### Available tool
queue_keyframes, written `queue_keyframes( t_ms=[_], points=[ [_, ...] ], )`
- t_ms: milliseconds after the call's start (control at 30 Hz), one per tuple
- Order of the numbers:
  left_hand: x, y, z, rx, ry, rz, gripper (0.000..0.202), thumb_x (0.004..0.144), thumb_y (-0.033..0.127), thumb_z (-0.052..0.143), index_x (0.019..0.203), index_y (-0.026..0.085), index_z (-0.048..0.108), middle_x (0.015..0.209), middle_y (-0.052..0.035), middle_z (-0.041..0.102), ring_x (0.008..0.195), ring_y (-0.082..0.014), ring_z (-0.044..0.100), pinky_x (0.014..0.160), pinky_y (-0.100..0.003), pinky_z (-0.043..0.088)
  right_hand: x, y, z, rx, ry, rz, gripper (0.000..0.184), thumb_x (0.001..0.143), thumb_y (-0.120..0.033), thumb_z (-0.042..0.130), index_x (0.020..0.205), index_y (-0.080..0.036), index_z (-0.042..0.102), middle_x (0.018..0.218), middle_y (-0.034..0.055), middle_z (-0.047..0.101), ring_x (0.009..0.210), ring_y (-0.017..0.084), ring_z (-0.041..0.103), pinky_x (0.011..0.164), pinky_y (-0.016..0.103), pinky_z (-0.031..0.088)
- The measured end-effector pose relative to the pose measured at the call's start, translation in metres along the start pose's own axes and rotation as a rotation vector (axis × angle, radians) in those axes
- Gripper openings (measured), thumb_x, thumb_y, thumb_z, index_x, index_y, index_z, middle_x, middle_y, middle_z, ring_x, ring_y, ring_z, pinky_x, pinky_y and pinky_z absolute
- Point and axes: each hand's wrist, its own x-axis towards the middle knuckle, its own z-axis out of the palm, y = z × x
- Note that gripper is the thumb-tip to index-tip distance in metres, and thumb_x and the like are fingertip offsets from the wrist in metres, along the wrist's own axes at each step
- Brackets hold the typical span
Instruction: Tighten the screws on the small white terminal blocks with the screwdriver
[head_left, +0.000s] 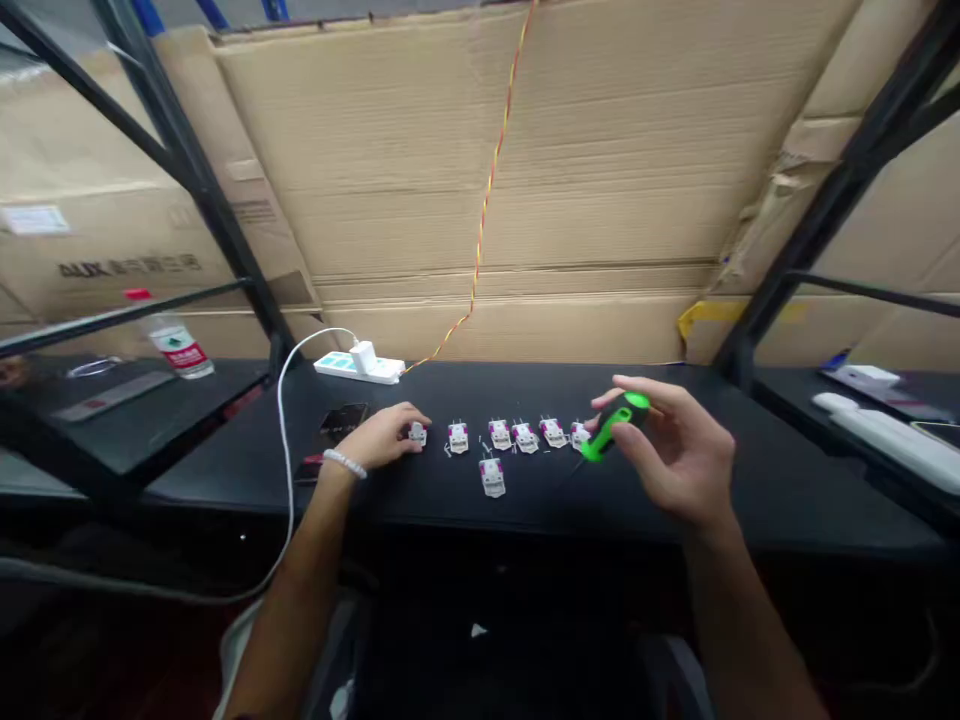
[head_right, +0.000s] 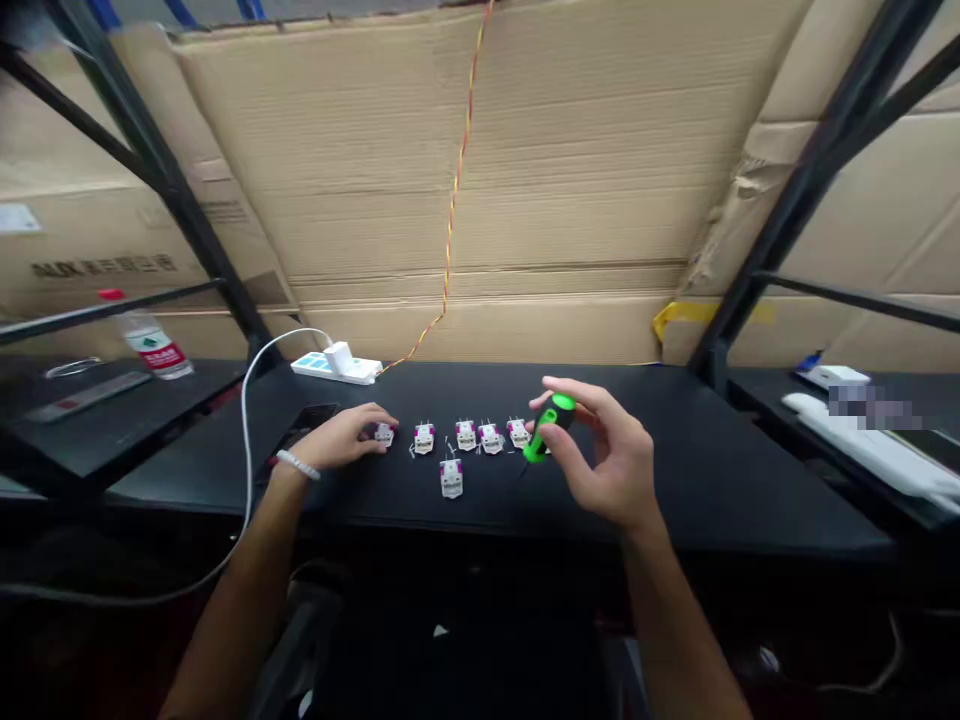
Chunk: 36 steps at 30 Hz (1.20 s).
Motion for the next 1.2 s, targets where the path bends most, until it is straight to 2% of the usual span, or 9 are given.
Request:
queue_keyframes(
  t_ms=[200,267,400,533,867,1200],
  points=[
    [0.006,0.019,0.008,0.047,-0.028,0.051,0.040,0.083,0.024,0.076,0.123,0.022,0.076,0.128,-0.0096,0.072,0.116,-0.0300,0.070,0.107,-0.042,0.054,0.000,0.000,-0.001,-0.001,-0.017,0.012,0.041,0.096,-0.020,0.074,0.135,-0.031,0.070,0.110,0.0047,0.077,0.086,0.021,0.079,0.076,0.037,0.069],
    [0.006,0.024,0.008,0.082,-0.003,0.079,0.038,0.084,0.023,0.077,0.122,0.022,0.078,0.127,-0.0101,0.072,0.117,-0.0300,0.069,0.109,-0.042,0.053,0.000,0.000,-0.002,0.006,-0.014,0.007,0.041,0.096,-0.020,0.074,0.135,-0.031,0.070,0.110,0.0049,0.077,0.087,0.022,0.079,0.076,0.037,0.069],
    [0.004,0.040,0.013,0.186,0.046,0.208,0.014,0.090,0.018,0.072,0.097,0.023,0.084,0.112,-0.0081,0.075,0.108,-0.0269,0.068,0.102,-0.041,0.051,0.000,-0.002,-0.003,-0.004,-0.003,-0.010,0.041,0.095,-0.019,0.074,0.135,-0.029,0.070,0.109,0.0053,0.077,0.090,0.022,0.079,0.078,0.037,0.069],
    [0.003,0.052,0.020,0.277,0.004,0.273,0.020,0.093,0.010,0.069,0.090,0.023,0.084,0.100,-0.0066,0.078,0.099,-0.0253,0.069,0.093,-0.040,0.048,0.000,-0.002,-0.004,-0.009,-0.012,0.003,0.041,0.096,-0.021,0.074,0.135,-0.029,0.069,0.109,0.0057,0.077,0.089,0.022,0.079,0.078,0.039,0.070],
    [-0.001,0.055,0.023,0.365,-0.017,0.226,0.016,0.097,0.012,0.066,0.091,0.019,0.079,0.102,-0.0078,0.077,0.101,-0.0261,0.067,0.088,-0.038,0.042,0.000,-0.001,-0.006,-0.009,-0.018,-0.005,0.042,0.095,-0.019,0.074,0.136,-0.030,0.070,0.110,0.0055,0.077,0.094,0.023,0.079,0.082,0.040,0.069],
    [-0.011,0.057,0.028,0.297,-0.024,0.273,0.014,0.102,0.016,0.061,0.092,0.019,0.071,0.103,-0.0062,0.074,0.103,-0.0254,0.063,0.088,-0.038,0.039,0.000,-0.002,-0.006,-0.036,-0.026,-0.012,0.039,0.096,-0.023,0.074,0.135,-0.028,0.069,0.109,0.0067,0.077,0.094,0.024,0.079,0.082,0.040,0.070]
  ],
)
